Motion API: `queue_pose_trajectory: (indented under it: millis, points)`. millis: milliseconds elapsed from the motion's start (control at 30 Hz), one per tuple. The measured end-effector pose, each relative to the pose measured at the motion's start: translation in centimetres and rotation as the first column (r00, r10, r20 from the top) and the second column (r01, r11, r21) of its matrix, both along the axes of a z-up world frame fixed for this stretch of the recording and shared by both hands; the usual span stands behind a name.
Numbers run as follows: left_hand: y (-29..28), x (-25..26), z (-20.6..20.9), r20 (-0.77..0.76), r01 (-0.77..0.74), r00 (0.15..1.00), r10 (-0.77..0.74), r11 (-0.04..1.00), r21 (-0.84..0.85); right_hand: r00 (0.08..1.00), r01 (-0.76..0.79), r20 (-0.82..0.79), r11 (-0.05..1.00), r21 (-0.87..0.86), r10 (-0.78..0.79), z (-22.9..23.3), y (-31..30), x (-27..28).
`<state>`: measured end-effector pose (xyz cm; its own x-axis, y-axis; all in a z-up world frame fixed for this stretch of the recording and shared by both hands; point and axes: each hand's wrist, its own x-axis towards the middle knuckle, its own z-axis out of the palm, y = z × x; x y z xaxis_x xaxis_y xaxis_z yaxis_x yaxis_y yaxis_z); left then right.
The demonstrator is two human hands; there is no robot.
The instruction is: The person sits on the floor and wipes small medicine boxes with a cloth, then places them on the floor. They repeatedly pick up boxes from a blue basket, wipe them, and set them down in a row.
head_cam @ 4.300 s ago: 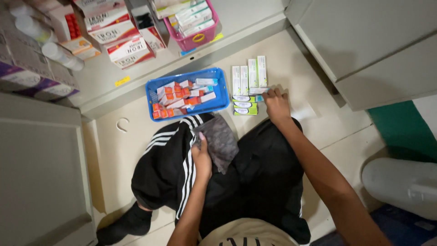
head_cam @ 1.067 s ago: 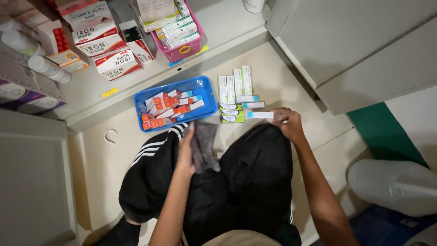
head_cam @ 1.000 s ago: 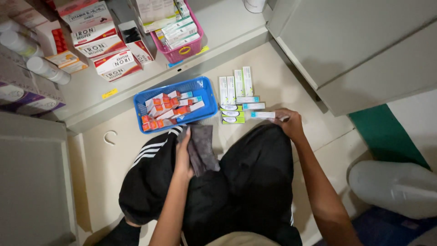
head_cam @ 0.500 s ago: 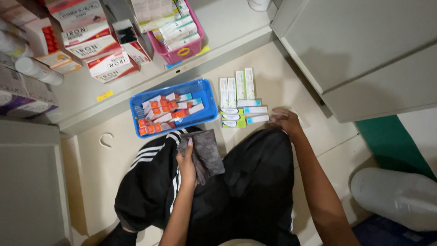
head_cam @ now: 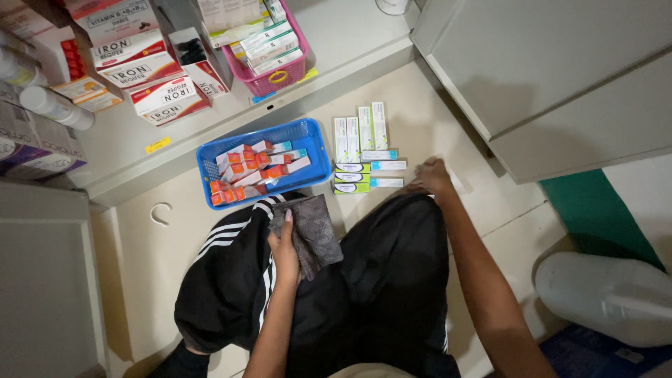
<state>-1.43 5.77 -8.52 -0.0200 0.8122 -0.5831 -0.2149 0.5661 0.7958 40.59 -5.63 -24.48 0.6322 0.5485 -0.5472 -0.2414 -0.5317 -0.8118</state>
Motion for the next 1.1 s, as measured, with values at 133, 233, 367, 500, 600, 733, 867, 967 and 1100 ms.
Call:
queue_pose_trajectory:
  millis: [133, 233, 367, 500, 600, 733, 867, 967, 1100]
  points:
    - [0.2, 0.3, 1.5, -0.014, -0.001, 1.000, 0.001, 1.000, 0.000, 0.777, -0.101, 0.529, 0.898, -0.428, 0.340, 5.8, 1.9, -5.5]
    - [-0.1, -0.1, 0.5, -0.043, 0.049, 0.998, -0.048, 0.999, 0.024, 0.617, -0.181, 0.527, 0.757, -0.628, 0.585, 8.3, 2.2, -7.9]
    - [-0.2, 0.3, 1.8, -0.035, 0.035, 0.999, -0.034, 0.998, 0.055, 0.309, -0.215, 0.616, 0.684, -0.697, 0.725, 8.7, 3.9, -9.4]
    - [-0.3, -0.1, 1.6, -0.033, 0.055, 0.998, -0.052, 0.996, 0.077, 0.053, -0.152, 0.655, 0.655, -0.740, 0.753, 5.9, 5.3, -9.3]
    - [-0.4, -0.7, -1.1, -0.042, 0.058, 0.998, -0.054, 0.993, 0.099, 0.095, -0.166, 0.656, 0.662, -0.731, 0.748, 4.4, 5.6, -8.6]
    - [-0.4, -0.8, 0.2, -0.041, 0.086, 0.996, -0.082, 0.992, 0.096, 0.074, -0.141, 0.647, 0.651, -0.746, 0.759, 6.2, 5.4, -9.4]
    - [-0.3, -0.6, 0.9, -0.058, 0.088, 0.995, -0.083, 0.991, 0.099, 0.093, -0.134, 0.649, 0.655, -0.743, 0.755, 7.4, 5.3, -9.7]
    - [-0.1, -0.3, 1.7, -0.076, 0.096, 0.993, -0.090, 0.992, 0.087, 0.236, -0.209, 0.629, 0.671, -0.712, 0.741, 10.4, 5.2, -10.8]
    - [0.0, -0.3, 1.2, -0.010, 0.032, 0.999, -0.031, 0.999, 0.037, 0.482, -0.329, 0.783, 0.909, -0.254, 0.393, 8.2, 5.5, -12.2]
